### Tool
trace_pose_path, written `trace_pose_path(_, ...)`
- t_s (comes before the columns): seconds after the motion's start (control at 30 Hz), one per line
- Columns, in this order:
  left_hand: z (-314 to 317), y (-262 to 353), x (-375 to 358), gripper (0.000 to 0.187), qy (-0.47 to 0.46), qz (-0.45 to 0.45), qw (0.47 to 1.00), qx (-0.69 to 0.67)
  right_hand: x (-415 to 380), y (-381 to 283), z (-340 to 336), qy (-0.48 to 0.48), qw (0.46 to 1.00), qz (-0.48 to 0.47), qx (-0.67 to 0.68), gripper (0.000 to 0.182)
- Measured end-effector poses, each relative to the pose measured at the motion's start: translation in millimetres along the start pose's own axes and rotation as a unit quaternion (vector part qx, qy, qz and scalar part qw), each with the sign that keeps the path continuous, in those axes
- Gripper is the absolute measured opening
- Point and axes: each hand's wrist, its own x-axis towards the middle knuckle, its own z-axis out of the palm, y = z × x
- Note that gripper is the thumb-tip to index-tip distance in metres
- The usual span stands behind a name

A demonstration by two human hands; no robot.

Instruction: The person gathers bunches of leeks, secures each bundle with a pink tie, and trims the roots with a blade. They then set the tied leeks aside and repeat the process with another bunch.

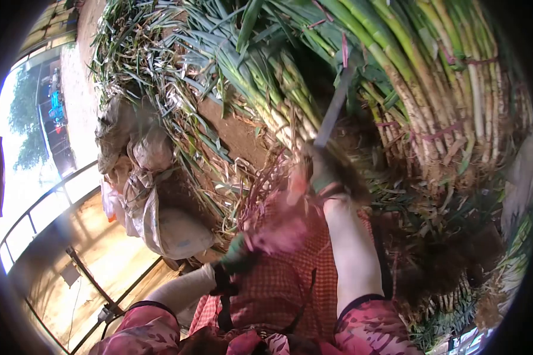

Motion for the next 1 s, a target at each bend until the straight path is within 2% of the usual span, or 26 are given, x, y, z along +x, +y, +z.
trace_pose_path(0.03,-5.0,-7.9,12.1,0.013,0.059,-0.023,0.99,-0.127,-16.8,-0.8,-11.9,-0.022,0.998,0.004,-0.059,0.022)
trace_pose_path(0.07,-9.9,-15.7,24.2,0.015,0.122,-0.031,0.962,-0.243,-33.5,-1.8,-23.6,-0.045,0.992,0.005,-0.119,0.027)
trace_pose_path(0.1,-25.9,-22.8,49.2,0.017,0.153,-0.02,0.98,-0.122,-76.7,-30.2,-22.8,-0.047,0.976,0.141,0.159,0.025)
trace_pose_path(0.13,-35.8,-36.9,74.6,0.021,0.181,-0.01,0.983,0.001,-102.4,-27.4,-46.6,-0.058,0.992,0.098,0.057,0.021)
trace_pose_path(0.17,-42.9,-37.3,110.9,0.025,0.221,-0.012,0.975,0.0,-137.3,-45.5,-42.9,0.035,0.983,0.133,0.124,0.016)
trace_pose_path(0.2,-50.4,-36.9,147.2,0.03,0.261,-0.014,0.965,0.0,-170.5,-62.0,-55.7,0.043,0.975,0.185,0.113,0.013)
trace_pose_path(0.23,-66.4,4.7,173.4,0.029,0.268,0.0,0.941,0.208,-200.6,-61.9,-70.1,0.062,0.979,0.176,0.079,0.012)
trace_pose_path(0.27,-77.5,46.3,201.4,0.028,0.229,-0.021,0.953,0.198,-230.3,-61.9,-84.4,0.082,0.981,0.168,0.045,0.01)
trace_pose_path(0.3,-74.2,34.2,239.3,0.027,0.228,0.084,0.956,0.165,-260.4,-94.4,-76.2,0.097,0.976,0.189,0.045,0.01)
trace_pose_path(0.4,-30.8,45.2,320.9,0.031,0.12,-0.063,0.973,0.189,-328.5,-135.9,-58.3,0.175,0.967,0.172,-0.074,0.005)
trace_pose_path(0.43,-0.5,21.6,348.6,0.033,0.059,-0.024,0.998,0.013,-345.5,-144.8,-50.5,0.227,0.955,0.187,-0.033,0.005)
trace_pose_path(0.47,31.6,4.0,368.0,0.037,-0.011,0.005,0.987,-0.161,-361.7,-151.1,-41.4,0.277,0.939,0.204,0.011,0.01)
trace_pose_path(0.5,22.4,76.6,329.1,0.042,-0.075,-0.075,0.99,-0.09,-374.2,-156.0,-33.2,0.323,0.919,0.219,0.059,0.016)
trace_pose_path(0.53,52.4,41.9,345.2,0.038,-0.074,-0.05,0.994,-0.068,-382.1,-162.5,-25.8,0.334,0.912,0.23,0.067,0.015)
trace_pose_path(0.57,70.9,14.4,350.2,0.035,-0.101,-0.05,0.982,-0.149,-385.1,-169.3,-20.0,0.34,0.905,0.243,0.076,0.014)
trace_pose_path(0.67,76.5,11.3,341.7,0.025,-0.13,-0.094,0.931,-0.329,-400.6,-163.4,-26.8,0.32,0.903,0.26,0.121,0.014)
trace_pose_path(0.77,69.4,-29.5,367.3,0.016,-0.183,0.041,0.959,-0.215,-406.0,-160.9,-37.0,0.294,0.9,0.292,0.135,0.014)
trace_pose_path(0.8,63.7,-15.5,368.6,0.015,-0.186,-0.085,0.947,-0.246,-405.1,-160.6,-40.0,0.29,0.897,0.306,0.133,0.014)
trace_pose_path(0.83,64.8,-45.0,388.7,0.014,-0.196,0.045,0.968,-0.148,-405.2,-157.9,-43.9,0.285,0.898,0.306,0.138,0.014)
trace_pose_path(0.87,68.4,-54.5,396.6,0.015,-0.222,0.18,0.958,0.03,-405.7,-155.6,-49.9,0.28,0.899,0.308,0.138,0.014)
trace_pose_path(0.9,70.3,-47.0,397.2,0.016,-0.201,0.318,0.907,0.189,-406.8,-152.2,-56.6,0.275,0.899,0.312,0.137,0.014)
trace_pose_path(0.97,59.8,-16.8,383.7,0.019,-0.19,0.34,0.846,0.364,-406.6,-136.4,-76.9,0.29,0.913,0.265,0.112,0.014)
trace_pose_path(1.0,62.3,-1.4,363.8,0.019,-0.189,0.305,0.872,0.332,-409.3,-127.4,-88.8,0.295,0.919,0.243,0.098,0.015)
